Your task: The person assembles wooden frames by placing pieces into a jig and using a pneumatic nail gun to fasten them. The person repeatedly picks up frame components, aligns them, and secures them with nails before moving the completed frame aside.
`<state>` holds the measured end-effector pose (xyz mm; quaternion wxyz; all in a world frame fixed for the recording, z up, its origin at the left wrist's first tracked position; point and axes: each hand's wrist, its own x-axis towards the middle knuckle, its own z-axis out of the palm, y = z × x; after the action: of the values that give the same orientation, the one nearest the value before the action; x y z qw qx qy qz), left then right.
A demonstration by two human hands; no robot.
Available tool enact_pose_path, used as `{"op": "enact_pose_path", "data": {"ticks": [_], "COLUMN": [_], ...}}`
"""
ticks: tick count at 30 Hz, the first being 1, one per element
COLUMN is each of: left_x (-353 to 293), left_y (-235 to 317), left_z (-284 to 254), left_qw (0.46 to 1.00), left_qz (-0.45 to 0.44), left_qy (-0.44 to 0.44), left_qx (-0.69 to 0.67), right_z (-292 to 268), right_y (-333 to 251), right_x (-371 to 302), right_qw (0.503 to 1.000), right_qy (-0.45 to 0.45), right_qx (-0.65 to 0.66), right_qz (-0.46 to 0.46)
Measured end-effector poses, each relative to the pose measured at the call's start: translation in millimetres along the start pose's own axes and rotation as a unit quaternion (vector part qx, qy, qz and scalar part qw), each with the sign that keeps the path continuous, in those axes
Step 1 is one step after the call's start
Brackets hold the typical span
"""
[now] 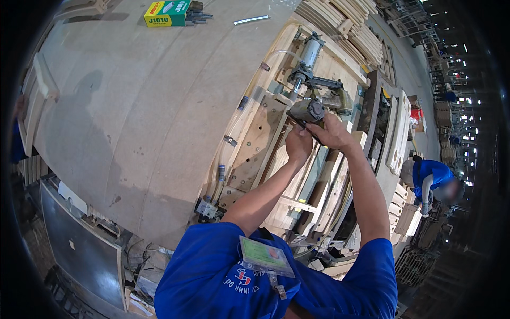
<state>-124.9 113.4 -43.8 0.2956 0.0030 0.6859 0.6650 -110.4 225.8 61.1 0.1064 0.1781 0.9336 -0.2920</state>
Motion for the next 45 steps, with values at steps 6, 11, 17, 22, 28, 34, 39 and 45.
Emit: {"op": "enact_pose_path", "data": {"ticks": [6,11,17,22,28,34,39,45], "left_x": [2.6,-8.8,-85.9,-152.6,-173.7,-171.2,-165.1,-161.8], "left_y": [-1.1,6.9,-12.1,-44.3,-31.1,-39.5,-47.7,-74.9], "left_z": [-1.6,-5.8,-36.0,-94.3,-134.8,-140.8,-140.2,-138.3], "left_qw": [0.999,0.997,0.988,0.945,0.914,0.921,0.926,0.958], "left_qz": [0.008,-0.018,-0.065,-0.146,-0.29,-0.265,-0.243,0.073], "left_qy": [-0.034,-0.04,-0.124,-0.269,-0.246,-0.226,-0.245,-0.275], "left_qx": [0.018,0.059,0.059,-0.117,-0.143,-0.176,-0.156,0.048], "right_z": [-2.7,-6.2,0.4,42.8,75.4,89.9,88.1,86.9], "right_y": [0.2,-30.8,-79.8,-99.1,-113.1,-108.6,-114.8,-121.3], "right_x": [11.0,-12.8,-88.3,-138.3,-141.3,-131.9,-127.5,-129.3], "right_qw": [0.998,1.0,0.996,0.985,0.98,0.982,0.977,0.981], "right_qy": [-0.025,-0.009,-0.06,-0.12,-0.15,-0.156,-0.196,-0.183], "right_qx": [-0.044,-0.024,0.028,0.118,0.119,0.088,0.079,0.055], "right_qz": [0.046,0.018,0.052,0.033,-0.051,-0.066,-0.017,-0.034]}}
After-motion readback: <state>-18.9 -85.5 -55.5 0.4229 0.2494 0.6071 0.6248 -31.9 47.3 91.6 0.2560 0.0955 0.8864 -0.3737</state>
